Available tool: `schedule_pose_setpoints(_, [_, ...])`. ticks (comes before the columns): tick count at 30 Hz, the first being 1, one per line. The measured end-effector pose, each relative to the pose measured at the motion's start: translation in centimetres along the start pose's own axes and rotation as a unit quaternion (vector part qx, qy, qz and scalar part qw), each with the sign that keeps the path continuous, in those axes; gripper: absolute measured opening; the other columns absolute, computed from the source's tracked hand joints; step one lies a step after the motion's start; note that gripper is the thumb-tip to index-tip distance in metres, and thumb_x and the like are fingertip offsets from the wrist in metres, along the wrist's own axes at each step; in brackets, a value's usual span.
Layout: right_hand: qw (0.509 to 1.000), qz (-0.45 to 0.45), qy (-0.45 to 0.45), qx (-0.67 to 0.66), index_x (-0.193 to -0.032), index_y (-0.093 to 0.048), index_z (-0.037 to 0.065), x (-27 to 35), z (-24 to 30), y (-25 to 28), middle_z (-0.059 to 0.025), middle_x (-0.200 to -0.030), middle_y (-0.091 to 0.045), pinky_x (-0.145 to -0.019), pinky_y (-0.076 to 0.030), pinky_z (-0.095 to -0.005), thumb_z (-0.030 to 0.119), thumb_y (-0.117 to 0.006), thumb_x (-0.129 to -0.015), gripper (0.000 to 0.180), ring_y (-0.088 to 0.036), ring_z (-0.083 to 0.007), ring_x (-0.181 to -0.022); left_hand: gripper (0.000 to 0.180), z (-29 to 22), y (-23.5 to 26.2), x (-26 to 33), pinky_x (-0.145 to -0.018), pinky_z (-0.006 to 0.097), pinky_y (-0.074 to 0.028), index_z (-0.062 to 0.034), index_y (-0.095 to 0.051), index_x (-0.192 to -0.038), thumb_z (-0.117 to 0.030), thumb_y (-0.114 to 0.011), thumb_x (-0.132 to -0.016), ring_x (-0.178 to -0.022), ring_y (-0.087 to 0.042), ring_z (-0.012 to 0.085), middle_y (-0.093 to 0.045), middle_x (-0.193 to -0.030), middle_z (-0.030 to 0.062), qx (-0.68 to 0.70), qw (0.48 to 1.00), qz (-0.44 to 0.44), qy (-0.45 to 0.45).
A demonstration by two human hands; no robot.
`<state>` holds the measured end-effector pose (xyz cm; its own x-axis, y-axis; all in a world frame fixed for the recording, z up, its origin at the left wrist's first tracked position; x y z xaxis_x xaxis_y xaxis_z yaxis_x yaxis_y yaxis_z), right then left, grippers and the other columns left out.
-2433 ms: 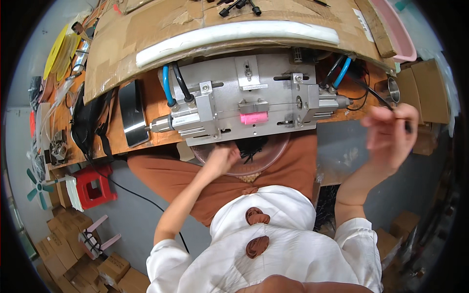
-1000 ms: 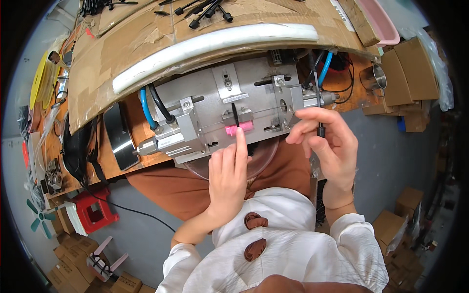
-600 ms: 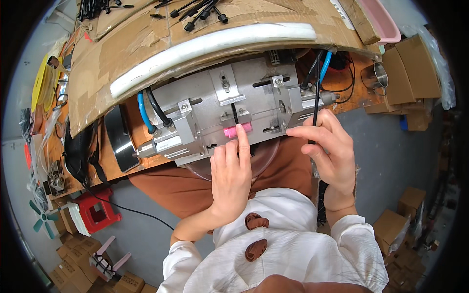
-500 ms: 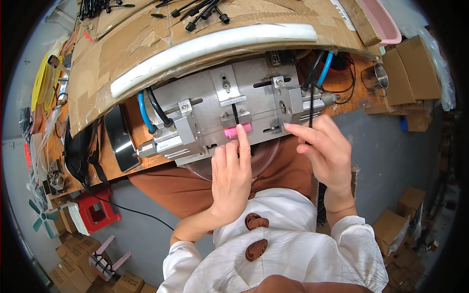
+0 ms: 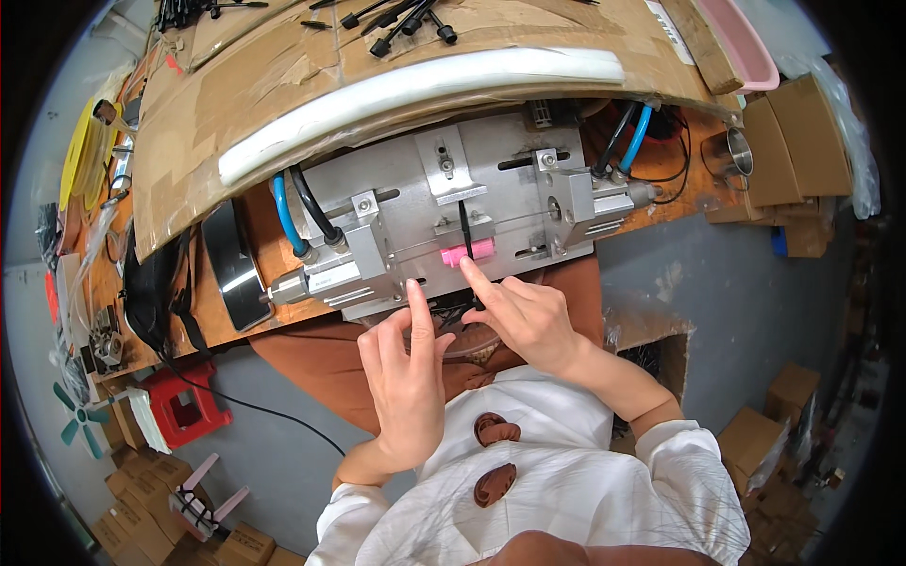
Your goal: The person picks up a cable tie from a pile by hand, inserts it into a pneumatic machine on the workbench, and allows the processed item to fall into a plastic bowl in their lap.
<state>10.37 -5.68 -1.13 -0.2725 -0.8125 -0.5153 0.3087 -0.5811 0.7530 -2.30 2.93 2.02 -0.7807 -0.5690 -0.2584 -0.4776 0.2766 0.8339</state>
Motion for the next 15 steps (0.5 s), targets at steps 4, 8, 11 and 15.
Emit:
schedule_pose_setpoints(4, [0.999, 0.030, -0.030, 0.003, -0.135, -0.045, 0.001, -0.17, -0.15, 0.19, -0.0005, -0.064, -0.046, -0.048, -0.042, -0.0272, 0.017, -0.076, -0.070, 0.074, -0.049, -0.0117, -0.054, 0.070, 0.09, -0.37, 0.19, -0.078, 0.035, -0.041, -0.0041, -0.046, -0.137, 0.002, -0.071, -0.073, -0.088, -0.044, 0.0249, -0.053, -0.099, 0.0082, 0.013, 1.000, 0.012, 0.004])
schedule_pose_setpoints(8, [0.999, 0.031, -0.036, 0.004, -0.136, -0.045, 0.003, -0.10, -0.09, 0.15, -0.0012, -0.062, -0.045, -0.048, -0.042, -0.0277, 0.018, -0.076, -0.070, 0.074, -0.049, -0.0123, -0.053, 0.070, 0.13, -0.54, 0.10, -0.077, 0.035, -0.041, -0.0039, -0.046, -0.137, 0.001, -0.072, -0.072, -0.087, -0.044, 0.0250, -0.053, -0.099, 0.0083, 0.018, 1.000, 0.024, -0.001])
schedule_pose_setpoints(11, [0.998, 0.045, -0.042, 0.009, -0.137, -0.044, 0.003, -0.24, -0.08, 0.27, -0.0013, -0.062, -0.045, -0.048, -0.042, -0.0281, 0.018, -0.075, -0.071, 0.075, -0.050, -0.0126, -0.053, 0.070, 0.04, -0.59, 0.12, -0.077, 0.035, -0.041, -0.0038, -0.045, -0.137, 0.001, -0.072, -0.072, -0.087, -0.044, 0.0250, -0.053, -0.099, 0.0083, 0.016, 0.999, 0.028, -0.005])
schedule_pose_setpoints(15, [0.999, 0.022, -0.035, -0.002, -0.133, -0.049, 0.001, -0.76, -0.28, 0.42, -0.0013, -0.059, -0.042, -0.045, -0.039, -0.0292, 0.019, -0.077, -0.068, 0.073, -0.045, -0.0140, -0.050, 0.071, 0.15, -0.65, -0.37, -0.077, 0.036, -0.040, -0.0036, -0.045, -0.137, 0.000, -0.072, -0.072, -0.087, -0.045, 0.0250, -0.053, -0.099, 0.0083, 0.014, 0.999, 0.032, -0.007])
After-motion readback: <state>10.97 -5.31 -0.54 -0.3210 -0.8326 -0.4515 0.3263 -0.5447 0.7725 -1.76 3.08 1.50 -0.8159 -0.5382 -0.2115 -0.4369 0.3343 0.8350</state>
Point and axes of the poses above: each hand's wrist, its own x-axis away from the middle knuckle, its own y-axis out of the back of the hand, z = x × y, the point moved 3 cm from there along -x, towards the middle knuckle
